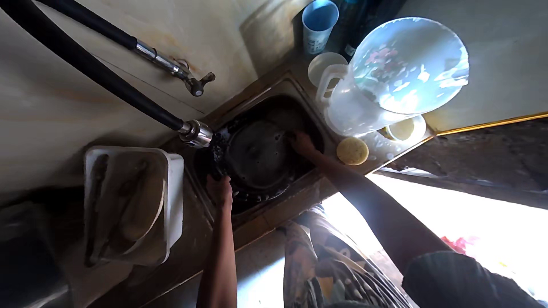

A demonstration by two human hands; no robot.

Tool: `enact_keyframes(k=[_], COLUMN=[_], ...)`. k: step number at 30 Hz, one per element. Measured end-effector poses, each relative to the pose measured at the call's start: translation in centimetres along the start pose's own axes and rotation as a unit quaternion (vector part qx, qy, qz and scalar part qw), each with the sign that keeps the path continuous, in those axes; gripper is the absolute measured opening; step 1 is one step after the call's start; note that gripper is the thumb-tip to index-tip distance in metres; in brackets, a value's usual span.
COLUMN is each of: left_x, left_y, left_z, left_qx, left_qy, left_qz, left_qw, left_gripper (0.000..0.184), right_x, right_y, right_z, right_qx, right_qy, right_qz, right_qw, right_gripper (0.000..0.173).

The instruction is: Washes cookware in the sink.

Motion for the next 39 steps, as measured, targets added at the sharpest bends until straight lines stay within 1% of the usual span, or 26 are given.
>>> enact_keyframes(k=[2,6,9,14,16,17,19,21,24,30,33,37,39], left_x=[0.1,0.2,0.4,0.5,0.7,0.7,0.7,0.9,1.2,1.0,1.1,1.6,2.0], left_y=[0.3,0.6,1.1,1.5,1.8,1.8,1.9,2.4,2.9,3.2,3.7,4.4,5.0], left_z=[0.0,0.0,-0.1,0.0,0.0,0.0,0.0,0.1,0.1,0.2,0.2,0.4,0.5], left_qx=[0.006,0.014,0.025,0.019,0.013,0.01,0.005,-0.002,-0.011,-0.013,-0.017,-0.023,-0.03], left_qy=[-0.003,-0.006,-0.015,-0.016,-0.012,-0.013,-0.014,-0.012,-0.014,-0.024,-0.022,-0.022,-0.019], left_qz=[0.009,0.02,0.034,0.026,0.018,0.016,0.01,0.006,0.002,-0.007,-0.016,-0.026,-0.029], left_qw=[1.0,1.0,0.999,0.999,1.0,1.0,1.0,1.0,1.0,1.0,0.999,0.999,0.999], left_gripper=[0.056,0.054,0.053,0.048,0.045,0.045,0.047,0.048,0.048,0.057,0.055,0.06,0.057], right_x=[0.0,0.2,0.4,1.5,2.1,2.2,1.9,1.8,1.6,2.1,2.0,1.5,1.5], right_y=[0.0,0.0,0.1,-0.8,-1.0,-0.7,0.4,1.1,1.7,1.3,1.8,2.5,2.5], right_z=[-0.1,0.0,0.1,0.6,0.6,0.4,-0.5,-1.0,-1.5,-1.2,-1.8,-2.8,-3.0], right_qx=[0.008,-0.003,-0.009,0.014,0.032,0.038,0.04,0.032,0.017,0.01,-0.014,-0.019,-0.017], right_qy=[-0.005,-0.002,-0.008,-0.001,-0.025,-0.045,-0.08,-0.096,-0.096,-0.111,-0.098,-0.088,-0.088], right_qz=[-0.009,-0.004,-0.023,-0.042,-0.075,-0.097,-0.112,-0.109,-0.109,-0.124,-0.128,-0.115,-0.11], right_qw=[1.0,1.0,1.0,0.999,0.996,0.994,0.99,0.989,0.989,0.986,0.987,0.989,0.99], right_gripper=[0.043,0.042,0.042,0.043,0.047,0.05,0.053,0.053,0.055,0.057,0.057,0.065,0.065])
Point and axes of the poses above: each hand's wrist, its own x-axis away from the middle knuckle, its own z-axis out of the back of the hand, y = z × x, the point moved 1 cm from there along -x, towards the middle knuckle
